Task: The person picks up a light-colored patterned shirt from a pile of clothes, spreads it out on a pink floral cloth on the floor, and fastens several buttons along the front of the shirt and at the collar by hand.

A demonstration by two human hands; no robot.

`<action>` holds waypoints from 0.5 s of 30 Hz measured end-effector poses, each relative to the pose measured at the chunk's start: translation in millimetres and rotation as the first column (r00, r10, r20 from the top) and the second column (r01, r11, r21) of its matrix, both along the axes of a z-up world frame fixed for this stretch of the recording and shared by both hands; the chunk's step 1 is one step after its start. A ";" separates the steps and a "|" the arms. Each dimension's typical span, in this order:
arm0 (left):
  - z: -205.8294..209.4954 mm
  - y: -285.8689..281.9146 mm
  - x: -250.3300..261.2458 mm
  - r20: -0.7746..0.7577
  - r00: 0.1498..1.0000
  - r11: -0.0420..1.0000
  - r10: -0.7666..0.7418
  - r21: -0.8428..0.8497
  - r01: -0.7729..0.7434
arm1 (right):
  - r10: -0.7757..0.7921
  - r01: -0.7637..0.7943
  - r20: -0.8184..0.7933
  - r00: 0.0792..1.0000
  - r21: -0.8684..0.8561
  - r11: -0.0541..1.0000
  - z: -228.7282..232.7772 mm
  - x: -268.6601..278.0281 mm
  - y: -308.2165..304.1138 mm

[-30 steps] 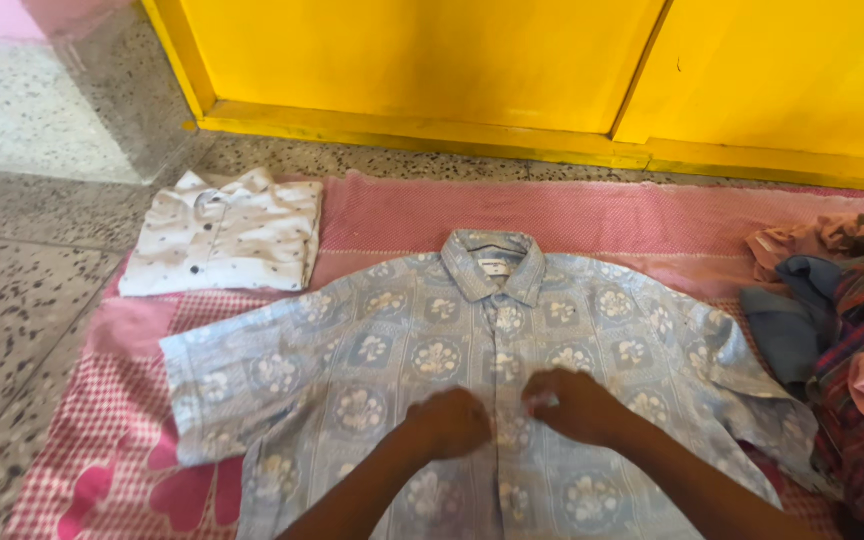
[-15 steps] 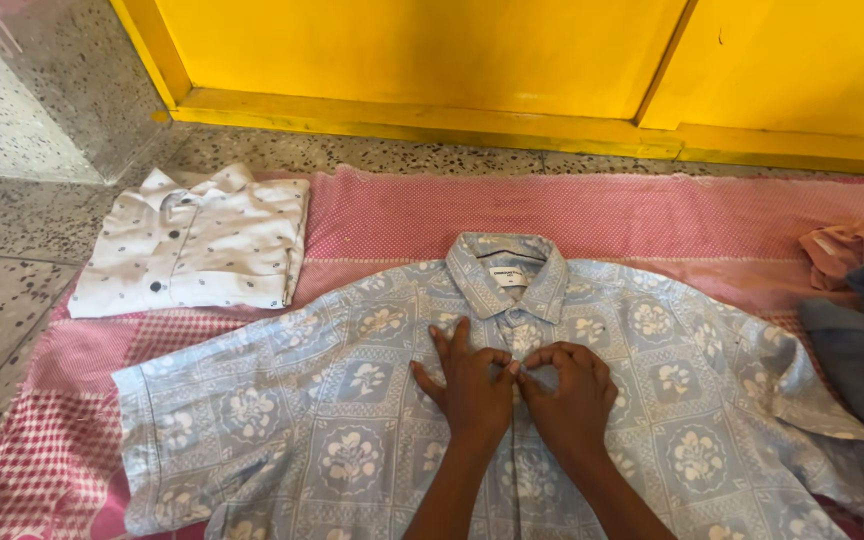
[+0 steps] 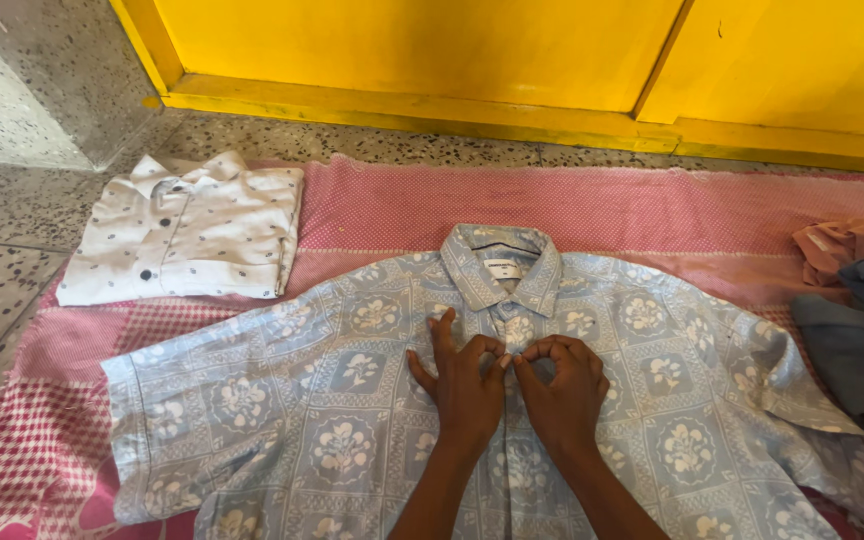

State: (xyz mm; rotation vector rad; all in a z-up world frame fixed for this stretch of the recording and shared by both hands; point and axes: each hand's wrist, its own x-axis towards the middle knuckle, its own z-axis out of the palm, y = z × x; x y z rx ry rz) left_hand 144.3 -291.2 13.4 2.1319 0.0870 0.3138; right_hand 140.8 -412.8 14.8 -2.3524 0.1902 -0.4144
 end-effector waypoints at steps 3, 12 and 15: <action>3.6 3.1 -2.5 -0.048 0.997 0.998 -0.055 -0.008 0.054 | 0.007 -0.007 -0.002 1.000 -0.016 1.000 4.2 -0.9 0.1; -1.2 1.2 4.4 -0.124 0.990 0.995 -0.066 -0.086 0.055 | 0.096 -0.107 0.110 0.989 0.101 0.989 8.6 -5.8 -4.7; -8.0 0.8 3.3 -0.064 0.996 0.998 -0.064 0.003 0.065 | 0.140 -0.142 0.078 0.987 0.026 0.989 3.0 -3.6 -8.4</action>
